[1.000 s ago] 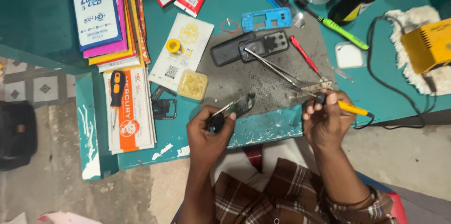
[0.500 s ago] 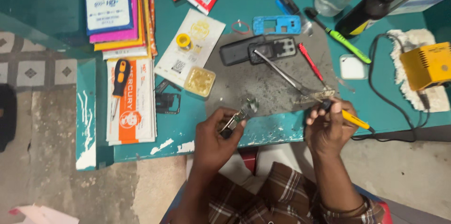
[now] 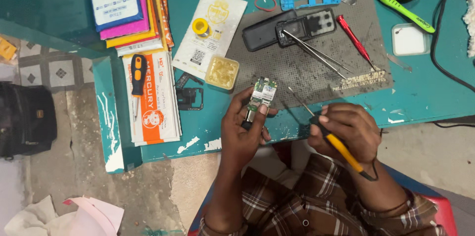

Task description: The person applies flux to a small circuit board and then uses a soldering iron to solder components on the board. They handle the board, flux container, and soldering iron throughout the clip.

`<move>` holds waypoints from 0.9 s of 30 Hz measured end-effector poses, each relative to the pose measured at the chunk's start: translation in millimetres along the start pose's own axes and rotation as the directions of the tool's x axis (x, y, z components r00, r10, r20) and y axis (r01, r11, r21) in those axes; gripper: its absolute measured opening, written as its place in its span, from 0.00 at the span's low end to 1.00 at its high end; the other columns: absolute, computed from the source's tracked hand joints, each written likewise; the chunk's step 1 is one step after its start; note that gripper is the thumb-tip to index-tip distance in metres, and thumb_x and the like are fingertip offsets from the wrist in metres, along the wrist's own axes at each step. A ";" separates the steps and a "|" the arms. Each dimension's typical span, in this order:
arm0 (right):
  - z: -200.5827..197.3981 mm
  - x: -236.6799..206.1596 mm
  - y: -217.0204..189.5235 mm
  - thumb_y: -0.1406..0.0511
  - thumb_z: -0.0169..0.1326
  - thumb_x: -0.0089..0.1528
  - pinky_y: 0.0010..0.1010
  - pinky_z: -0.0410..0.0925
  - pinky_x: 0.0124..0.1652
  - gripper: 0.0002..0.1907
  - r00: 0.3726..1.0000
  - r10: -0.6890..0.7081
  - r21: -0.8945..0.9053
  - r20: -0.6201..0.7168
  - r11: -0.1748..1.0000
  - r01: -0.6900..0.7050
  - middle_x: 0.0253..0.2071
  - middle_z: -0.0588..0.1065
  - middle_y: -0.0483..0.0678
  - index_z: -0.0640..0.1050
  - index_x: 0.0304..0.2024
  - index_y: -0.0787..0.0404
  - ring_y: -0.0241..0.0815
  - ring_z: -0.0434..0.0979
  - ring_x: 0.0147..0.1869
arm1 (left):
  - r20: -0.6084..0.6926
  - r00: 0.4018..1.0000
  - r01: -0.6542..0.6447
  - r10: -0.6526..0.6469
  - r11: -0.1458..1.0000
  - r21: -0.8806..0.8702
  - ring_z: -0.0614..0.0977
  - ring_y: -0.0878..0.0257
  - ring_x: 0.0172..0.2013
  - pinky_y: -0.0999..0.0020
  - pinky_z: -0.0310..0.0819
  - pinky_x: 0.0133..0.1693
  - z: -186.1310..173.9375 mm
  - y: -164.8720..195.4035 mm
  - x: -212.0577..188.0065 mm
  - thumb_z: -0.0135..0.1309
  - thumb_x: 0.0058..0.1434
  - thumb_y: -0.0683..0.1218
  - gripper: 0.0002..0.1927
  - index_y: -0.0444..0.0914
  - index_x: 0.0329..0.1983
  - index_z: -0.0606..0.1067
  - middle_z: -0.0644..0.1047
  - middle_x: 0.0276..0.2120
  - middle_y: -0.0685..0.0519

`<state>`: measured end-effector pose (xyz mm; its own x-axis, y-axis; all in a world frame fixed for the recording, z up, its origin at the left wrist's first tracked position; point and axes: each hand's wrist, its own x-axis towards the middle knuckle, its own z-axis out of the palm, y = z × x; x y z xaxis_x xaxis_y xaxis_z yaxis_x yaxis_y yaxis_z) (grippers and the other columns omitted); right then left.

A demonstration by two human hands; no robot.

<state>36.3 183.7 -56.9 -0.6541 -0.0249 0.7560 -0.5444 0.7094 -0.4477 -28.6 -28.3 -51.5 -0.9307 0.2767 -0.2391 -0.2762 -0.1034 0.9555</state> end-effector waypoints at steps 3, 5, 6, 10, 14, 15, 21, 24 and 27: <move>-0.7 13.3 1.3 0.69 0.69 0.56 0.36 0.78 0.44 0.13 0.994 -0.081 -0.055 0.069 0.995 0.085 0.34 0.76 0.50 0.78 0.39 0.63 0.48 0.80 0.43 | -0.004 1.000 0.018 -0.018 1.000 0.004 0.75 0.72 0.18 0.77 0.68 0.19 1.1 2.6 -1.0 0.54 0.67 0.42 0.24 0.33 0.66 0.66 0.85 0.37 0.45; -0.1 20.3 4.0 0.69 0.70 0.56 0.38 0.78 0.44 0.14 0.987 -0.116 -0.061 0.112 0.991 0.123 0.34 0.76 0.50 0.78 0.40 0.63 0.49 0.79 0.44 | -0.012 0.999 0.037 -0.036 0.999 0.010 0.74 0.72 0.18 0.78 0.67 0.19 1.2 4.2 -2.4 0.54 0.68 0.42 0.25 0.33 0.66 0.66 0.85 0.37 0.44; 0.6 22.8 5.5 0.69 0.70 0.56 0.39 0.78 0.45 0.14 0.982 -0.134 -0.062 0.134 0.988 0.143 0.34 0.76 0.50 0.78 0.40 0.63 0.49 0.78 0.44 | -0.007 1.000 0.021 -0.021 1.000 0.005 0.75 0.72 0.19 0.78 0.68 0.20 2.1 5.0 -3.3 0.54 0.68 0.42 0.25 0.33 0.67 0.66 0.85 0.38 0.44; 7.0 26.3 9.7 0.70 0.70 0.56 0.41 0.79 0.48 0.14 0.977 -0.178 -0.014 0.119 0.983 0.181 0.34 0.74 0.48 0.78 0.39 0.62 0.46 0.77 0.44 | -0.012 0.999 0.042 -0.042 0.999 0.008 0.75 0.73 0.19 0.78 0.67 0.19 3.8 8.4 -5.3 0.54 0.67 0.41 0.25 0.33 0.67 0.66 0.85 0.39 0.45; 6.5 22.8 10.1 0.69 0.70 0.56 0.41 0.79 0.48 0.14 0.975 -0.170 -0.026 0.144 0.984 0.176 0.32 0.74 0.46 0.78 0.40 0.61 0.44 0.76 0.43 | -0.021 0.998 0.063 -0.062 0.998 0.022 0.74 0.72 0.17 0.78 0.66 0.18 4.9 9.8 -5.7 0.54 0.66 0.41 0.25 0.33 0.66 0.66 0.85 0.37 0.44; 6.0 21.9 9.9 0.69 0.70 0.56 0.41 0.79 0.48 0.14 0.975 -0.163 -0.037 0.152 0.985 0.171 0.32 0.74 0.45 0.78 0.40 0.60 0.44 0.76 0.43 | -0.018 0.998 0.053 -0.052 0.998 0.022 0.74 0.73 0.18 0.78 0.67 0.19 5.3 9.5 -5.6 0.54 0.67 0.41 0.25 0.33 0.66 0.66 0.85 0.37 0.44; 6.4 19.4 9.1 0.69 0.70 0.57 0.41 0.79 0.49 0.14 0.974 -0.142 -0.037 0.175 0.988 0.151 0.34 0.74 0.45 0.78 0.41 0.59 0.43 0.76 0.45 | -0.017 1.000 0.012 -0.012 0.999 0.046 0.76 0.73 0.20 0.78 0.68 0.20 6.1 7.4 -6.6 0.54 0.68 0.41 0.24 0.32 0.66 0.66 0.85 0.38 0.44; 6.0 15.5 10.2 0.67 0.71 0.57 0.40 0.79 0.49 0.15 0.979 -0.114 -0.054 0.171 0.991 0.125 0.34 0.74 0.45 0.78 0.41 0.59 0.44 0.76 0.46 | -0.023 0.999 0.033 -0.031 0.997 0.077 0.76 0.72 0.19 0.77 0.68 0.19 5.7 7.7 -6.6 0.54 0.67 0.41 0.24 0.32 0.66 0.66 0.85 0.38 0.45; 2.9 4.4 11.5 0.68 0.69 0.58 0.38 0.79 0.49 0.13 0.992 -0.045 -0.075 0.121 0.996 0.055 0.36 0.76 0.49 0.78 0.41 0.61 0.48 0.77 0.47 | -0.030 0.999 0.031 -0.029 0.997 0.067 0.75 0.72 0.18 0.77 0.67 0.19 5.8 7.8 -6.4 0.53 0.68 0.40 0.24 0.33 0.66 0.66 0.85 0.38 0.45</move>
<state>25.6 189.7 -60.1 -0.6876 -0.1423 0.7120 -0.5386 0.7576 -0.3687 -23.3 -25.2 -41.5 -0.9291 0.2509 -0.2717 -0.2882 -0.0309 0.9571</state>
